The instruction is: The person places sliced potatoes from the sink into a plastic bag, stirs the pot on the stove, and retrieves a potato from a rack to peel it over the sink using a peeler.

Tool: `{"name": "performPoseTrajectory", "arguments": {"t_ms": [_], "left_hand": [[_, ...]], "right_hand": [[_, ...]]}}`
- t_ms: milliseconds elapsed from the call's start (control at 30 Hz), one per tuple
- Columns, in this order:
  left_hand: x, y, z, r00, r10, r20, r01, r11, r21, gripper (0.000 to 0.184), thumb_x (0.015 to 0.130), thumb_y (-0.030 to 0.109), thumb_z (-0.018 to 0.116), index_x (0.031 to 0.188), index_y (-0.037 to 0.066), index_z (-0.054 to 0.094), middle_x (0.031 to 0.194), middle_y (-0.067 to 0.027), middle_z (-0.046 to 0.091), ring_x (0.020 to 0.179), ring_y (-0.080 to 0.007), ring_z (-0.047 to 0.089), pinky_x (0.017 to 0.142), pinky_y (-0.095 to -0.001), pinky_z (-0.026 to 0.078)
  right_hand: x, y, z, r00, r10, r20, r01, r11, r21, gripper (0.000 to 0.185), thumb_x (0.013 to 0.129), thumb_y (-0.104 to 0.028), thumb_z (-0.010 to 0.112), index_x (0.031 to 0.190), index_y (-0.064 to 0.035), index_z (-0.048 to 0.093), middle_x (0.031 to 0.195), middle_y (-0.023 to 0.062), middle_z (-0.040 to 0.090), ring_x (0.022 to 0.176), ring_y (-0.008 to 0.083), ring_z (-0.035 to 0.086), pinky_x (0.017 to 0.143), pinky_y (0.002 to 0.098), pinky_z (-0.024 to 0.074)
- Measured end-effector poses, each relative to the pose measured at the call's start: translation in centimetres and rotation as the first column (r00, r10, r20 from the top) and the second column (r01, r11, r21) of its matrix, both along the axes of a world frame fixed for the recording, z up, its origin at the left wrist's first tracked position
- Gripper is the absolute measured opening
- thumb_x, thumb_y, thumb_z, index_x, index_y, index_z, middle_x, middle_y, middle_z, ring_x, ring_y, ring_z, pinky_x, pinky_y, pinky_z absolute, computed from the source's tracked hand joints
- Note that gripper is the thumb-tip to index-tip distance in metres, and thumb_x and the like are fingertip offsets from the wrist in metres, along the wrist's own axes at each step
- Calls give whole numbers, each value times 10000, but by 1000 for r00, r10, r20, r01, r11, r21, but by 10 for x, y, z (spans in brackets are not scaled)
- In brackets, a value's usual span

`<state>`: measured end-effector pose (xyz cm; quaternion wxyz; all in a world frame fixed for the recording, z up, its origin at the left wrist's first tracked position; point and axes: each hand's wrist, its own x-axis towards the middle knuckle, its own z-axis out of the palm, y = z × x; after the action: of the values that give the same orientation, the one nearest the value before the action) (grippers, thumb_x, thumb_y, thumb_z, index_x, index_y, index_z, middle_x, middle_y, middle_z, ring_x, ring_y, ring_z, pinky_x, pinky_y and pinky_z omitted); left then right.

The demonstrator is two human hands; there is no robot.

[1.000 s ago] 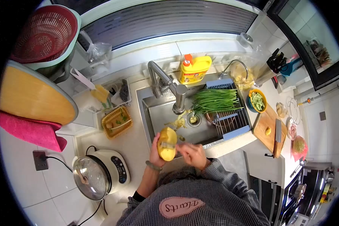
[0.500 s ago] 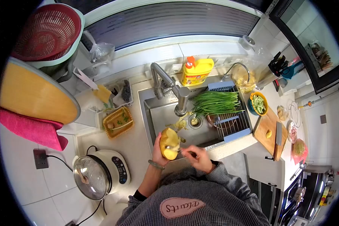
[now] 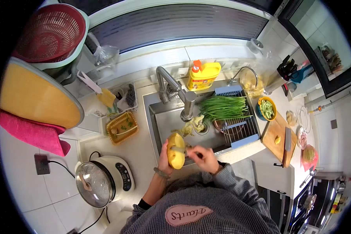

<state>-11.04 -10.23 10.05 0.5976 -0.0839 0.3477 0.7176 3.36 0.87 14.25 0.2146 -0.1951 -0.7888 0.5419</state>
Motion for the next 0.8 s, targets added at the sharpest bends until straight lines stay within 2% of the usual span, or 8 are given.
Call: {"name": "performPoseTrajectory", "arguments": {"t_ms": [100, 200, 400, 467, 533, 567, 667, 800], "left_hand": [[-8, -8, -8, 999, -51, -16, 53, 990, 132, 506, 975, 507, 395, 1193, 78, 551, 1022, -81, 662, 864, -213, 667, 727, -368, 564], [-3, -6, -10, 998, 50, -38, -49, 999, 14, 480, 981, 479, 400, 1206, 81, 548, 1049, -72, 657, 914, -198, 657, 733, -361, 563], [7, -5, 1, 995, -24, -97, 21, 999, -36, 423, 986, 417, 418, 1279, 117, 476, 1090, -19, 598, 936, -137, 605, 787, -307, 526], [2, -4, -4, 991, -4, -135, -1, 999, -32, 429, 985, 417, 426, 1287, 116, 469, 1099, -18, 592, 949, -137, 600, 803, -308, 520], [1, -10, -9, 985, 21, -171, -29, 999, -42, 435, 984, 418, 434, 1295, 115, 462, 1108, -17, 586, 962, -137, 595, 819, -308, 515], [-1, -9, -12, 984, 66, -165, -71, 997, -23, 436, 982, 417, 443, 1294, 113, 460, 1116, -18, 580, 968, -139, 590, 830, -309, 510], [0, -4, -13, 974, 117, -193, -127, 991, -40, 411, 995, 427, 403, 1250, 124, 509, 1124, -36, 614, 938, -151, 622, 776, -309, 537], [5, -9, -2, 997, 9, -77, -8, 1000, 4, 408, 994, 415, 414, 1258, 113, 490, 1099, -29, 602, 931, -147, 612, 786, -310, 529]], "right_hand": [[3, -10, 0, 993, 117, -1, -116, 987, 114, 121, 841, -46, 649, 961, -56, 661, 845, 106, 685, 604, 233, 650, 534, 296, 496], [-2, -7, 3, 989, 145, 19, -144, 947, 287, 118, 834, -26, 650, 950, -43, 663, 818, 104, 678, 581, 236, 638, 512, 304, 485], [-16, 15, -11, 967, -179, 181, 80, 890, 449, 116, 862, -88, 601, 969, -83, 646, 868, 101, 681, 624, 300, 647, 533, 380, 512], [-10, 12, -5, 962, -177, 207, 92, 927, 362, 105, 862, -76, 610, 963, -73, 642, 860, 109, 684, 632, 299, 655, 545, 360, 519], [-2, -4, 0, 999, 22, 36, -21, 999, -37, 125, 845, -56, 638, 969, -70, 648, 839, 111, 679, 637, 290, 660, 545, 333, 514], [-2, -10, -2, 993, 94, -69, -91, 995, 45, 137, 838, -46, 656, 973, -69, 657, 837, 101, 683, 634, 254, 666, 546, 311, 509], [-1, -16, -3, 991, 129, -16, -126, 984, 122, 114, 856, -11, 630, 963, -30, 665, 835, 103, 691, 618, 215, 655, 550, 294, 500], [-6, 3, -10, 993, -60, 102, 12, 910, 415, 191, 805, -15, 630, 979, -85, 667, 842, 122, 675, 590, 260, 637, 511, 339, 486]]}}
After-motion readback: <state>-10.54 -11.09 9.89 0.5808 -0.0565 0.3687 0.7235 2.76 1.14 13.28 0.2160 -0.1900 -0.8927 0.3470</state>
